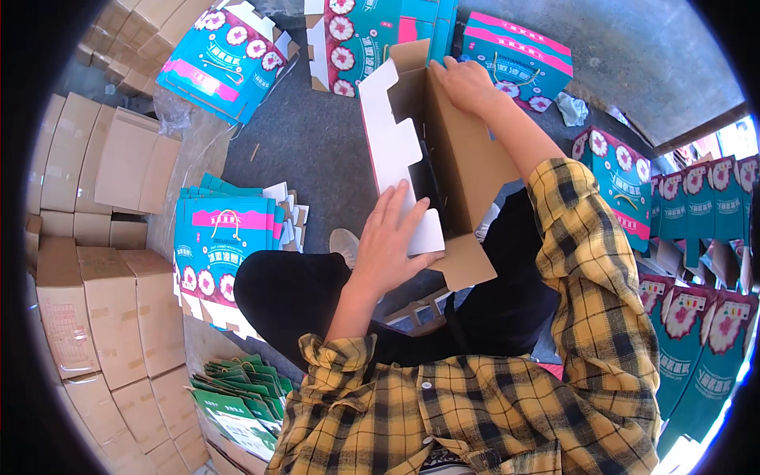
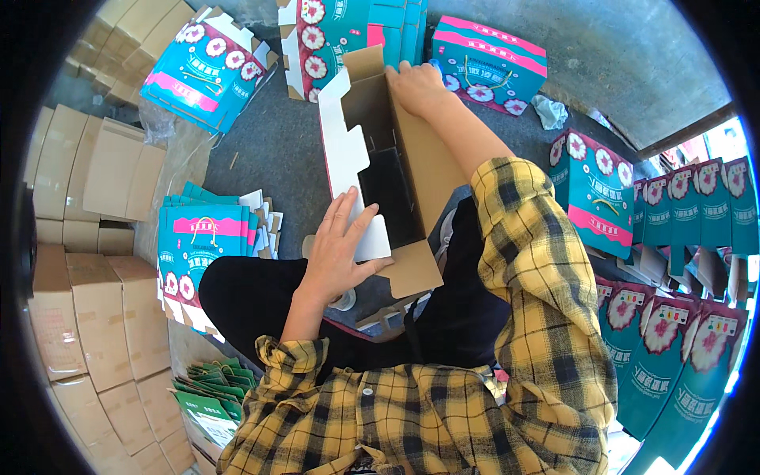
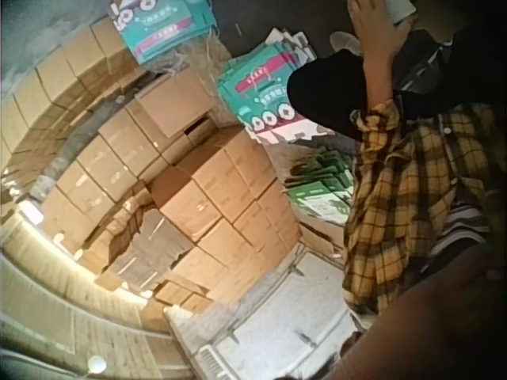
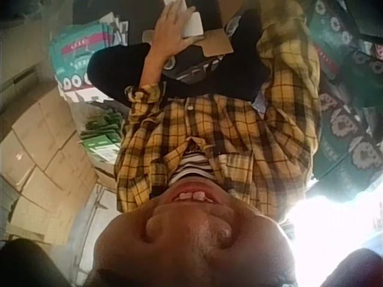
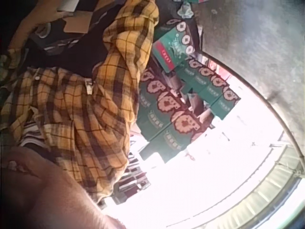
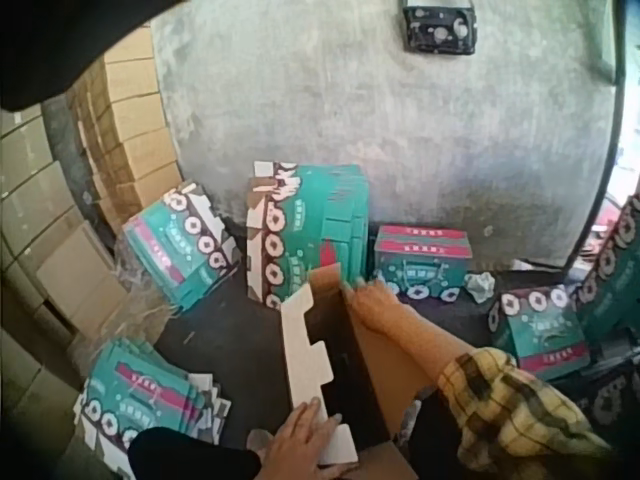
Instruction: Folding and assembling cardboard boxes for fruit packaging.
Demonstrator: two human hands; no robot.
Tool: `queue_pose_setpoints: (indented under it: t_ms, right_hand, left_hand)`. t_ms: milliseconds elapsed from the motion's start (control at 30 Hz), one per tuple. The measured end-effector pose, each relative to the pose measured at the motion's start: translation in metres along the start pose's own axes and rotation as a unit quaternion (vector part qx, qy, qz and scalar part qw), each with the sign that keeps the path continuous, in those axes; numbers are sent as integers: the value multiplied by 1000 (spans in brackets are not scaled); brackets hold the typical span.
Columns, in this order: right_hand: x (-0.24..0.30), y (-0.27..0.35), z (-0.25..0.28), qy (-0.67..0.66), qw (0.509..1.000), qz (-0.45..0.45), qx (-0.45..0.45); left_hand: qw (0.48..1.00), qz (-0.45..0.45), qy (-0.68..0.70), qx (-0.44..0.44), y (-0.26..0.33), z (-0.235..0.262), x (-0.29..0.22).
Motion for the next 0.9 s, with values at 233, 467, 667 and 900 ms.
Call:
queue_pose_setpoints:
  t_ms: [233, 467, 667, 900]
  right_hand:
    - [7, -10, -10, -106, 991, -81, -3]
    - [-1, -7, -18, -150, 983, -100, -23]
    - [-15, 7, -13, -211, 962, -171, -27]
    - [-12, 10, -22, -175, 982, -71, 8]
  left_hand:
    - [999, 0, -25, 36, 0, -8, -7]
    - [998, 18, 7, 64, -6, -18, 11]
    - [995, -32, 81, 57, 29, -12, 1]
    - [981, 133, -12, -140, 21, -44, -14]
Point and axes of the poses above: each hand's wrist, its own y-axis away from the middle knuckle, its own z-axis out of the back of the hand, x = y × z, the point moved 3 cm from there along -y, towards the middle knuckle, and after that the axes turned 8 degrees about z, right-handed, at the moved point
